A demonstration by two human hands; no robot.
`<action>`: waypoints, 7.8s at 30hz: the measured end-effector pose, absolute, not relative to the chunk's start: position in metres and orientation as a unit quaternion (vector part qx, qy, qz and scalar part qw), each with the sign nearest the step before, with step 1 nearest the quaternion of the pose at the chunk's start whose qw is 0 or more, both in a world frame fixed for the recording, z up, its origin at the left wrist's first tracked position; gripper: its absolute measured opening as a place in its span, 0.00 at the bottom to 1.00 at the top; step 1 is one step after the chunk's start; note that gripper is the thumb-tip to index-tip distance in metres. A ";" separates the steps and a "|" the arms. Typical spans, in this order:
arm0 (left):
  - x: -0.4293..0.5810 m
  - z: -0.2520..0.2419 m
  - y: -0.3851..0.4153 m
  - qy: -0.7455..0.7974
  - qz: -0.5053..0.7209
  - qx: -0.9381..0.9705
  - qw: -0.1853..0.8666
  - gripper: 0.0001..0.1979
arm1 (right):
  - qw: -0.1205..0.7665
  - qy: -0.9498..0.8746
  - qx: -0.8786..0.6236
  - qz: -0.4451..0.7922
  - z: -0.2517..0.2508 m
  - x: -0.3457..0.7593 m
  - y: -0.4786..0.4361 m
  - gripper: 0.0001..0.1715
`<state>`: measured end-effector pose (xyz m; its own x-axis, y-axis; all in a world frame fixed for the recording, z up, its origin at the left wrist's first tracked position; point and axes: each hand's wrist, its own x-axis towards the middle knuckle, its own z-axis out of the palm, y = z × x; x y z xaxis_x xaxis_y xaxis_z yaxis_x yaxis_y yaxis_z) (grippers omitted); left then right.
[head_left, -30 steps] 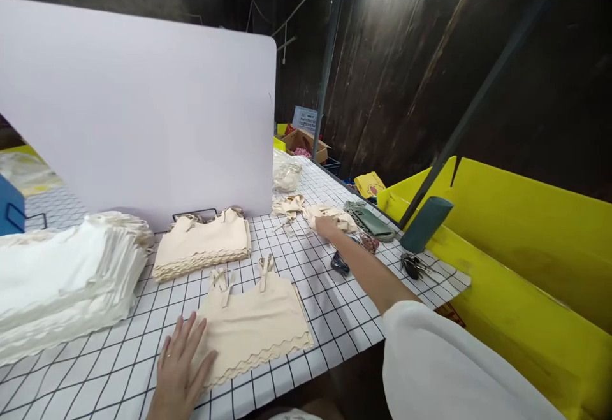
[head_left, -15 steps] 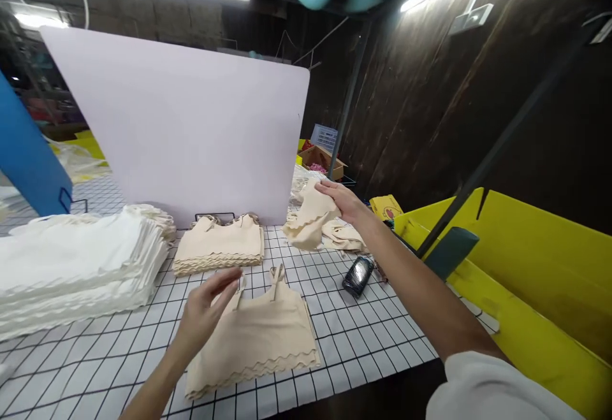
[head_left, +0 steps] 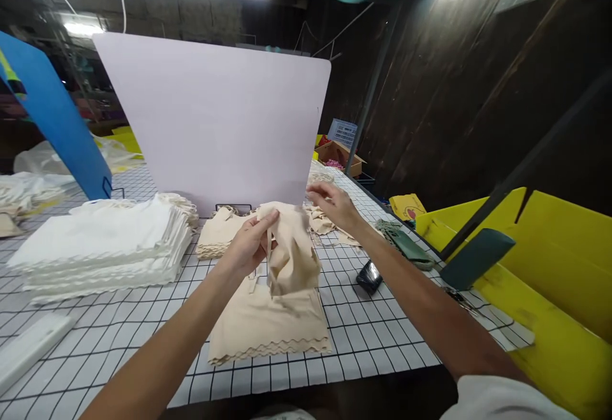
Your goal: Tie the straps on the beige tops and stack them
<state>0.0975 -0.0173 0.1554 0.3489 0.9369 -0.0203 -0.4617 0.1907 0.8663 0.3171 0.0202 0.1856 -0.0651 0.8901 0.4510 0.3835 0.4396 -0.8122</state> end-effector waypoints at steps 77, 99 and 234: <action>-0.013 0.175 -0.003 0.323 0.230 0.720 0.569 0.16 | 0.332 -0.710 -0.295 0.547 0.203 0.301 0.005 0.20; -0.005 0.183 -0.008 0.308 0.359 0.682 0.558 0.22 | 0.428 -0.713 -0.304 0.464 0.234 0.342 0.000 0.26; -0.003 0.013 -0.032 0.507 0.409 0.499 0.571 0.20 | 0.260 -0.501 -0.388 0.728 0.029 0.217 -0.004 0.25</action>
<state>-0.0032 -0.0319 0.0132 0.1505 0.9738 -0.1705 0.0391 0.1665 0.9853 0.2172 -0.0040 0.0286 -0.5630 0.7682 -0.3047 0.0097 -0.3625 -0.9319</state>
